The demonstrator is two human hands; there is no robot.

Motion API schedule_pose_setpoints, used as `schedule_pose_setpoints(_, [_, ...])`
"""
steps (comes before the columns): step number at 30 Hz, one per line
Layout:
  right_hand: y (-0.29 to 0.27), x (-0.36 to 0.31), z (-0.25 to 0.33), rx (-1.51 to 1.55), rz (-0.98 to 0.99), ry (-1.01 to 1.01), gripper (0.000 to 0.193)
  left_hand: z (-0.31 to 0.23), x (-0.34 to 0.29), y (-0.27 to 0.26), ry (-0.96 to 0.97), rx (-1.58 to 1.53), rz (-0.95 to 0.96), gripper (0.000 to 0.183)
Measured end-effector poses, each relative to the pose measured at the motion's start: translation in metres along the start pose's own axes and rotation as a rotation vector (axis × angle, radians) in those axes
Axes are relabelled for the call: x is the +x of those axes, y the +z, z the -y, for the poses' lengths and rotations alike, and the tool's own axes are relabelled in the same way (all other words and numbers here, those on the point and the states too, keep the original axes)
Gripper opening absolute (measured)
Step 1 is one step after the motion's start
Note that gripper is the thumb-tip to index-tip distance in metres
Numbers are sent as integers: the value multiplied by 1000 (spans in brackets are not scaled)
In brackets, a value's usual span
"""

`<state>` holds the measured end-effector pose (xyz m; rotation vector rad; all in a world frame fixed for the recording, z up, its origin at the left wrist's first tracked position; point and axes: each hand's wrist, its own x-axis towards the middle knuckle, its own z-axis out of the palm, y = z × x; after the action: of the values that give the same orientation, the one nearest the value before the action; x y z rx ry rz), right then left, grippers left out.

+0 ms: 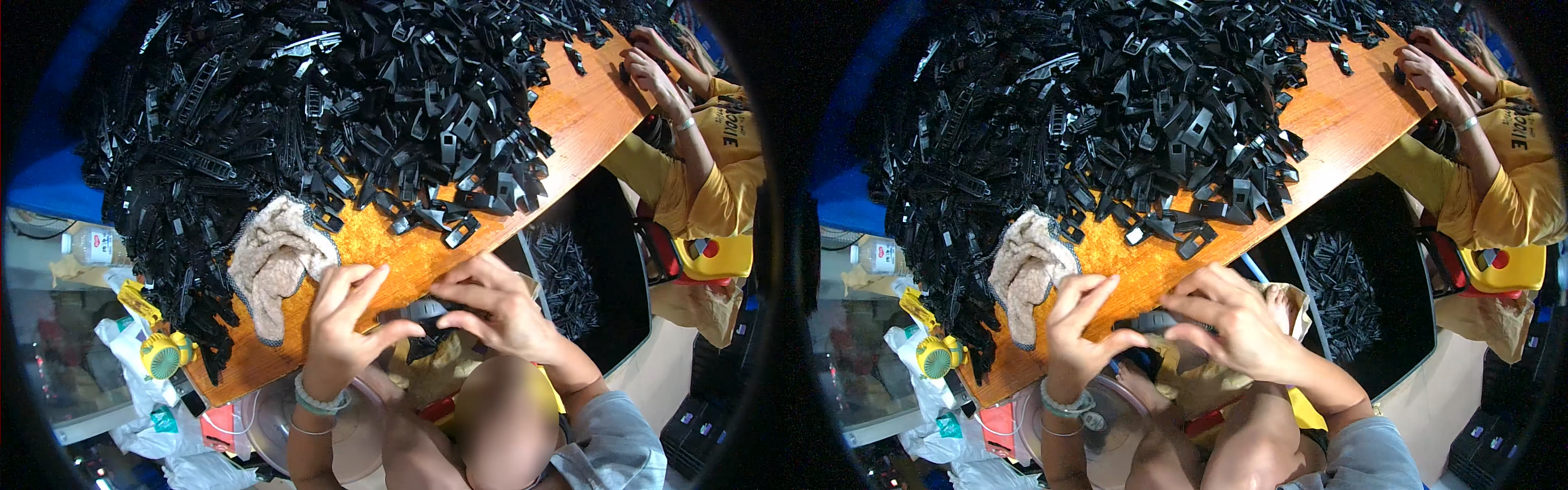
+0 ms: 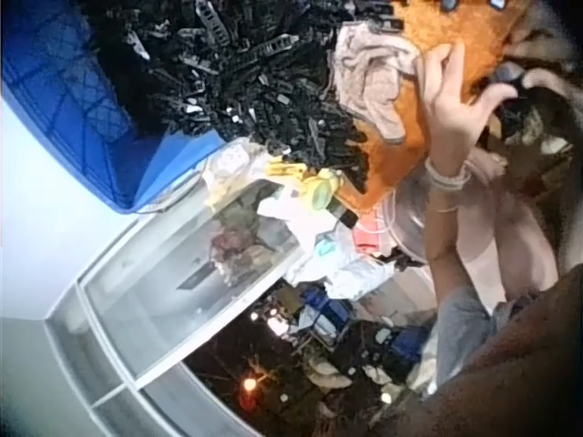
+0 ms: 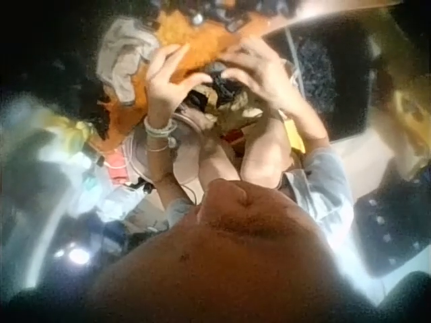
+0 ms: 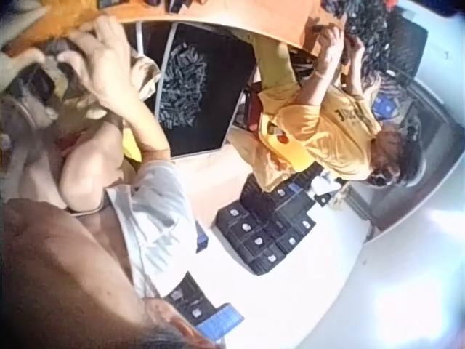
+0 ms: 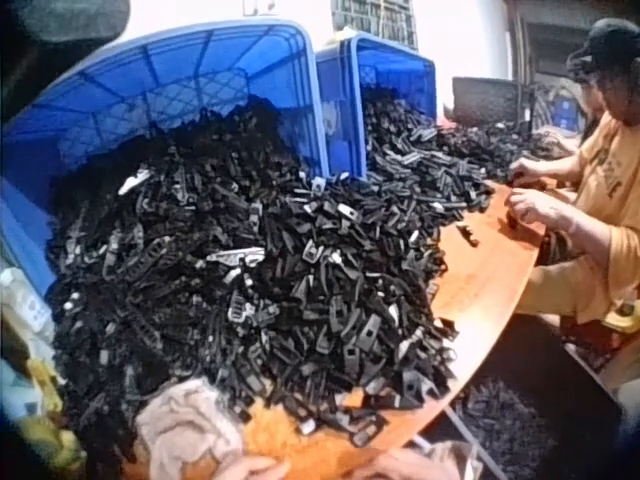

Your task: The person assembles plastic components by picking up plastic parts from a table, fitting pieces together by hand, and dropping the assembled parts into a bowl below.

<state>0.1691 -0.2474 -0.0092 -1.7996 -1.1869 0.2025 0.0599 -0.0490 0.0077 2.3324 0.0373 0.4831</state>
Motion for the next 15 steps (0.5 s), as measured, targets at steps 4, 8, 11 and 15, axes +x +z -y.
schedule_pose_setpoints(4, [-9,7,-12,-436,-299,38,29,22,25,-11,52,170,-167,33])
schedule_pose_setpoints(8, [-8,12,-31,-432,-266,-14,27,42,85,-2,159,548,-261,27])
schedule_pose_setpoints(11, [-3,13,-24,-380,-287,-5,26,46,127,4,313,751,-308,24])
schedule_pose_setpoints(15, [11,17,-12,-47,-312,-46,28,58,155,-1,190,784,-239,14])
